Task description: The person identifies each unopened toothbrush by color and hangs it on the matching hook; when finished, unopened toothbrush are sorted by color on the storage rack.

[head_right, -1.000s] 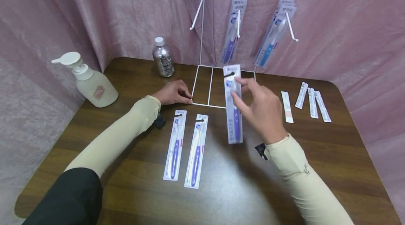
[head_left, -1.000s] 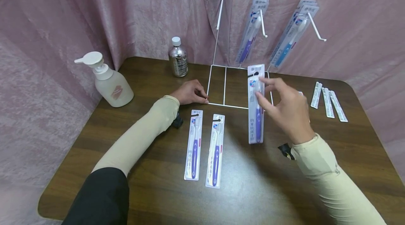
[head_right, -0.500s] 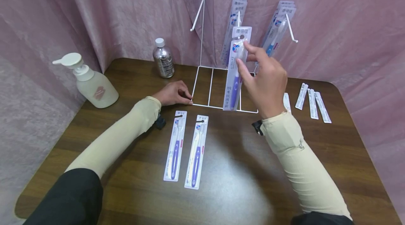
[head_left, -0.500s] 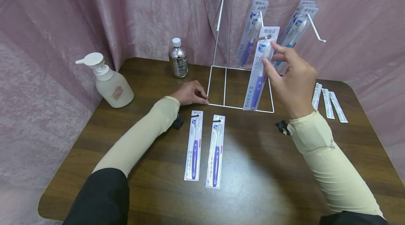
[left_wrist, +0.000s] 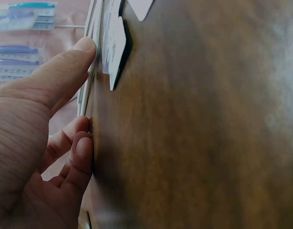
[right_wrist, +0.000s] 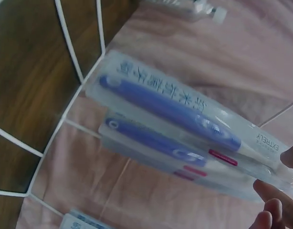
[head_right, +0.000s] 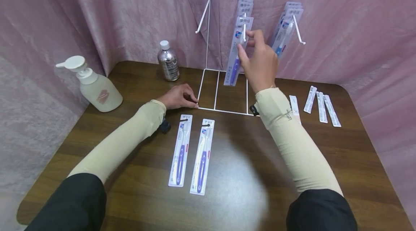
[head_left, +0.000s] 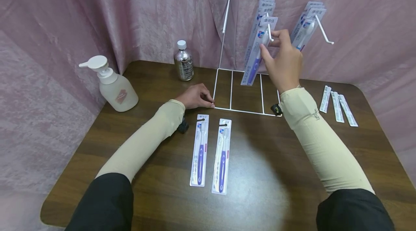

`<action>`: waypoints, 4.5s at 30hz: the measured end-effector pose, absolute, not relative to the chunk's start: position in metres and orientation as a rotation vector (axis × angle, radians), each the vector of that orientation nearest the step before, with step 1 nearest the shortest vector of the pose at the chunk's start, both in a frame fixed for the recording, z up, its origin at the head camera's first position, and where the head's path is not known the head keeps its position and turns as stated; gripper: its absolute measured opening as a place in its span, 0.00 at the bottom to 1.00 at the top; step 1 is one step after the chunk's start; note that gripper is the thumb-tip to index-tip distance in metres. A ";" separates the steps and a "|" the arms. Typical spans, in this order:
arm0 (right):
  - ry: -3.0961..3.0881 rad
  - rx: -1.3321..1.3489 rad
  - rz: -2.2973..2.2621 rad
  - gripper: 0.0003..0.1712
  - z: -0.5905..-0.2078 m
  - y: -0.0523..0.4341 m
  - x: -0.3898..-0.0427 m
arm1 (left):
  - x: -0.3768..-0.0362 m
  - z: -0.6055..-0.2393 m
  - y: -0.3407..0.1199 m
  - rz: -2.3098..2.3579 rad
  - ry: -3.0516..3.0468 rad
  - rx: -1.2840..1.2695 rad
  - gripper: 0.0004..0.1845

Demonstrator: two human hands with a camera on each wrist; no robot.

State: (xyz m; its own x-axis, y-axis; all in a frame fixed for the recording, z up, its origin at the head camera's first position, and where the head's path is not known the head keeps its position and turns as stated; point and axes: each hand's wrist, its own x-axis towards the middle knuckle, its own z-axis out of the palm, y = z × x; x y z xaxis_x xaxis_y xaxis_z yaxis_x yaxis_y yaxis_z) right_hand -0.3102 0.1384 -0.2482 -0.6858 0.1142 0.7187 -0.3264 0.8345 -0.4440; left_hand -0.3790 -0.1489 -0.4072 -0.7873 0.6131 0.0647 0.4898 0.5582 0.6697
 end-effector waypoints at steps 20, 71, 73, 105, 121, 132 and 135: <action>-2.200 0.110 0.743 0.23 -0.256 0.141 -0.327 | -0.375 -0.407 -0.149 1.059 2.622 0.917 0.08; -2.957 0.404 0.741 0.17 -0.396 0.085 -0.196 | -0.378 -0.410 -0.153 1.094 2.631 0.944 0.09; -2.937 0.398 0.758 0.17 -0.393 0.086 -0.196 | -0.379 -0.411 -0.153 1.094 2.632 0.942 0.09; -2.108 0.171 0.670 0.20 -0.249 0.124 -0.238 | -0.382 -0.412 -0.150 1.079 2.629 0.985 0.07; -2.209 0.084 0.715 0.23 -0.256 0.128 -0.318 | -0.380 -0.410 -0.151 1.078 2.626 0.959 0.07; -2.189 0.089 0.731 0.25 -0.254 0.132 -0.319 | -0.380 -0.410 -0.149 1.077 2.633 0.974 0.07; -2.182 0.101 0.749 0.25 -0.257 0.126 -0.308 | -0.381 -0.411 -0.150 1.068 2.642 0.987 0.07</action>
